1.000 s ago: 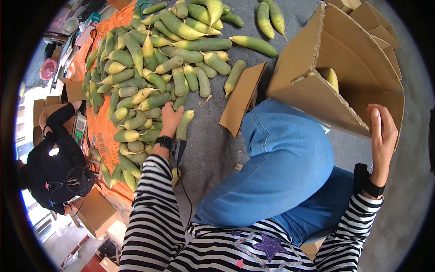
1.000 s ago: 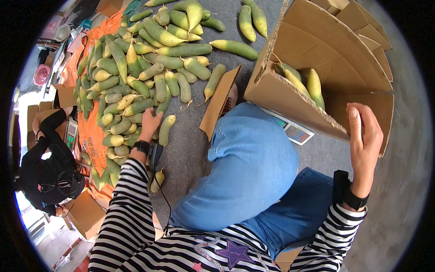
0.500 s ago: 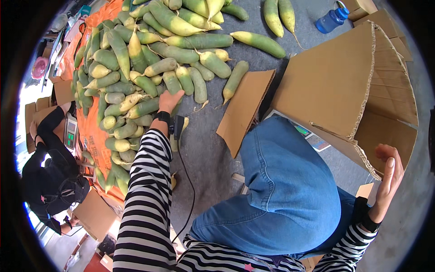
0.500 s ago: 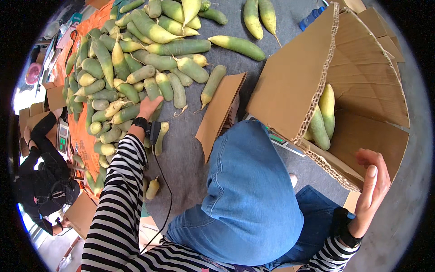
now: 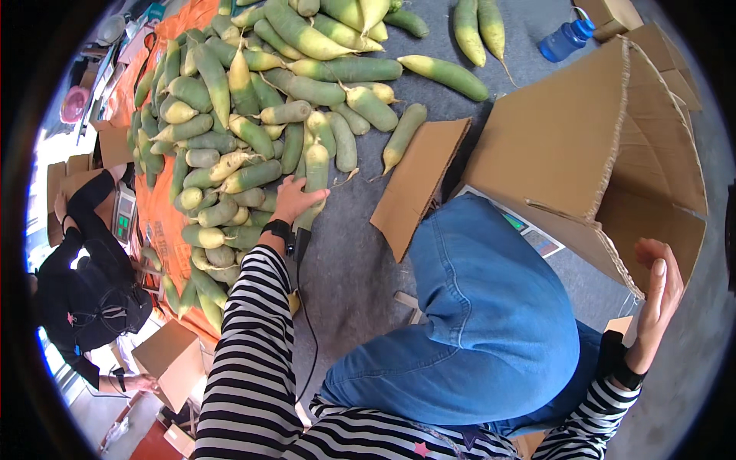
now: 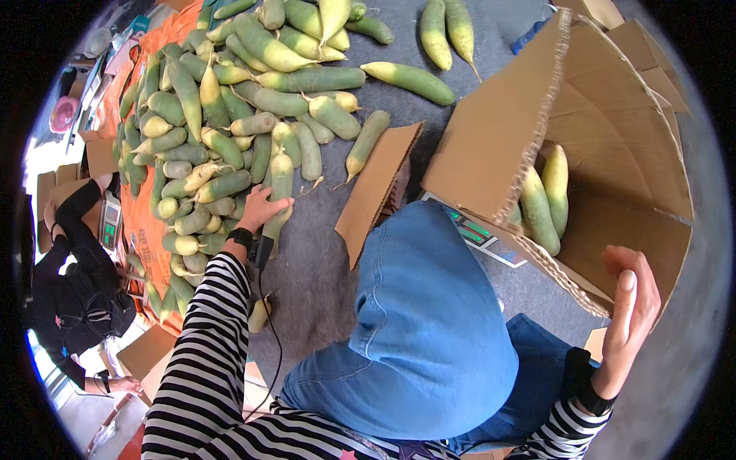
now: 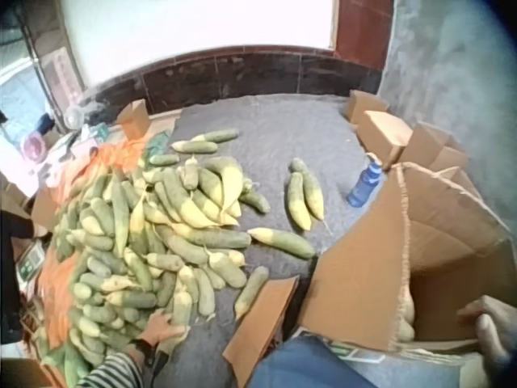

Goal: Weighing and packing vegetables into boxes.

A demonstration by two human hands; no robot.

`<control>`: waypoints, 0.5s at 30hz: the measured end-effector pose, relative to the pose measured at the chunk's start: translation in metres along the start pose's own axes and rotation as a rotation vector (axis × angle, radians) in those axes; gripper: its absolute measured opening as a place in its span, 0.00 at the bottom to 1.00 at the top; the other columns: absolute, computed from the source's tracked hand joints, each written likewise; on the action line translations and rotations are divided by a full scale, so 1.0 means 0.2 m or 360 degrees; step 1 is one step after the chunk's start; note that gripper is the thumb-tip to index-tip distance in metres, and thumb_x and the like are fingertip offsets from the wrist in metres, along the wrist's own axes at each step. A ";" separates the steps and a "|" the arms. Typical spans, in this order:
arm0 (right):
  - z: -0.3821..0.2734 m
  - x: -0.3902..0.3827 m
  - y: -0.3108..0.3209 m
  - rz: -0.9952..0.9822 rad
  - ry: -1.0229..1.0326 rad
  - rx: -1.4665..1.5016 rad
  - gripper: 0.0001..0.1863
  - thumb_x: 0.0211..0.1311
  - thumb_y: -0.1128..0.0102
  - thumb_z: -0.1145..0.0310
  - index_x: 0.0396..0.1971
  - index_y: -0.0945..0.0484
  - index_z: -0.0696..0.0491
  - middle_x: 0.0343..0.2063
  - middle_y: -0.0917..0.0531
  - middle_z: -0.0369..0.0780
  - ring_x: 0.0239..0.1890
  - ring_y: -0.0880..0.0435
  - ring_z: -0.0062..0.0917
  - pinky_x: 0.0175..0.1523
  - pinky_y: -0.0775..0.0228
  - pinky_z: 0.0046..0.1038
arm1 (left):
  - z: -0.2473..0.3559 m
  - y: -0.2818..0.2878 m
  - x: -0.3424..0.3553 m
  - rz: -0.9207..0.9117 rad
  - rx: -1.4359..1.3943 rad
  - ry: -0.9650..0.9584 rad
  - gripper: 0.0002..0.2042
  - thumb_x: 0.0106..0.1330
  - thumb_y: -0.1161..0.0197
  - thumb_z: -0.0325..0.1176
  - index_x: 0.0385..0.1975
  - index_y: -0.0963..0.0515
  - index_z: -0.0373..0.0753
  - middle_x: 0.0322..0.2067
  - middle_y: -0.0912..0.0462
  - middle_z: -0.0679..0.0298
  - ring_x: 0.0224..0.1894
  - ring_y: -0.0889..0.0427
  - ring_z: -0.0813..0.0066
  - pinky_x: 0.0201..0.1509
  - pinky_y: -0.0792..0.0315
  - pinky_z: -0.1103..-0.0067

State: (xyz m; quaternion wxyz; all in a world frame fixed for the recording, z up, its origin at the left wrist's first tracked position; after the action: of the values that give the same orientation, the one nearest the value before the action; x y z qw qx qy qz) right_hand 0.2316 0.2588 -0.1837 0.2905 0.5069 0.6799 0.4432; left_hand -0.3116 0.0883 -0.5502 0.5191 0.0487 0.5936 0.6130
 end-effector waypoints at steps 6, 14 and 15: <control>-0.04 -0.02 0.00 -0.0012 0.0061 0.0092 0.16 0.75 0.53 0.65 0.38 0.21 0.62 0.31 0.19 0.46 0.35 0.18 0.34 0.44 0.28 0.32 | 0.17 0.21 -0.26 0.0155 0.0177 -0.0308 0.39 0.49 0.28 0.62 0.55 0.21 0.36 0.57 0.26 0.44 0.58 0.27 0.44 0.63 0.32 0.63; -0.03 -0.03 0.00 0.0125 0.0171 0.0039 0.14 0.72 0.47 0.61 0.36 0.19 0.56 0.30 0.18 0.48 0.34 0.17 0.45 0.40 0.26 0.37 | 0.37 0.42 -1.02 -0.0187 -0.1857 -0.0196 0.27 0.66 0.37 0.40 0.60 0.31 0.28 0.51 0.21 0.57 0.51 0.19 0.66 0.55 0.26 0.75; -0.02 -0.03 0.00 0.0166 0.0196 0.0011 0.15 0.72 0.47 0.60 0.35 0.19 0.56 0.29 0.18 0.48 0.34 0.17 0.45 0.39 0.26 0.38 | 0.41 0.46 -1.15 -0.0079 -0.1966 -0.0323 0.32 0.63 0.36 0.44 0.61 0.32 0.28 0.52 0.22 0.54 0.52 0.19 0.63 0.56 0.25 0.72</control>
State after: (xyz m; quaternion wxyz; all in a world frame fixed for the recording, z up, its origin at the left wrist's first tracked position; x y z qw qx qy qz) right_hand 0.2306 0.2511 -0.1830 0.2230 0.5145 0.6706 0.4857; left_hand -0.2047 0.0062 -0.3264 0.5194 -0.2163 0.0785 0.8230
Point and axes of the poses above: each hand's wrist, its own x-axis towards the middle knuckle, its own y-axis out of the back of the hand, z = x × y, the point moved 2 cm from there along x, towards the middle knuckle
